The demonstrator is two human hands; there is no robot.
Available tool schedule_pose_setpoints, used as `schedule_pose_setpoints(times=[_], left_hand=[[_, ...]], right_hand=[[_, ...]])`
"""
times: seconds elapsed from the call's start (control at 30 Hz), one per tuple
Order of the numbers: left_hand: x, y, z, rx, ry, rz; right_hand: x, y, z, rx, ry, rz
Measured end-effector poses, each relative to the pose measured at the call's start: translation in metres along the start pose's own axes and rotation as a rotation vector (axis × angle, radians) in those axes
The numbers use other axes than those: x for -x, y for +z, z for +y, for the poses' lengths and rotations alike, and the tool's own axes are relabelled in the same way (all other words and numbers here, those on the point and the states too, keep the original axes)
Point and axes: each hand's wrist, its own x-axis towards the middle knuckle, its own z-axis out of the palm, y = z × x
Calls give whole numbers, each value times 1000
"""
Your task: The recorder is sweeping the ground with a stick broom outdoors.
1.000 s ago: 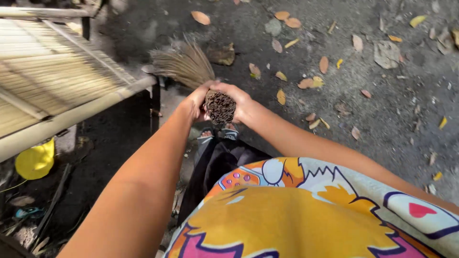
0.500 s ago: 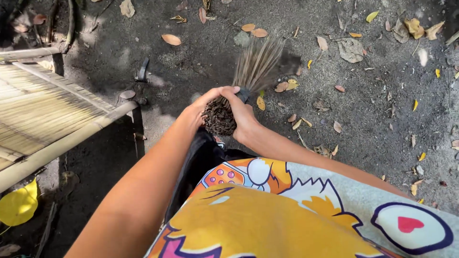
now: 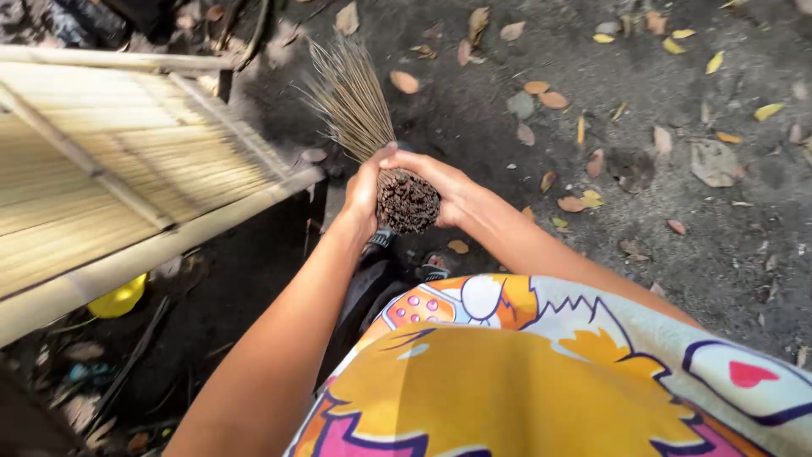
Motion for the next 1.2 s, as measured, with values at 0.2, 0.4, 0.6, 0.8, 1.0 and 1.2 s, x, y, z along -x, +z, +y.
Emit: schedule_pose_setpoints(times=[0.2, 0.4, 0.6, 0.8, 1.0, 1.2], left_hand=[[-67, -80, -4, 128, -35, 19], [-84, -16, -43, -81, -275, 93], [-95, 33, -27, 46, -311, -644], [-52, 47, 2, -114, -137, -415], [-30, 18, 11, -407, 175, 219], [-143, -81, -7, -13, -227, -82]], right_hand=[[-81, 21, 35, -235, 49, 5], [-42, -28, 31, -304, -23, 283], [-8, -39, 21, -439, -277, 333], [21, -27, 3, -311, -191, 234], [-1, -3, -14, -170, -35, 78], [-61, 36, -18, -41, 32, -90]])
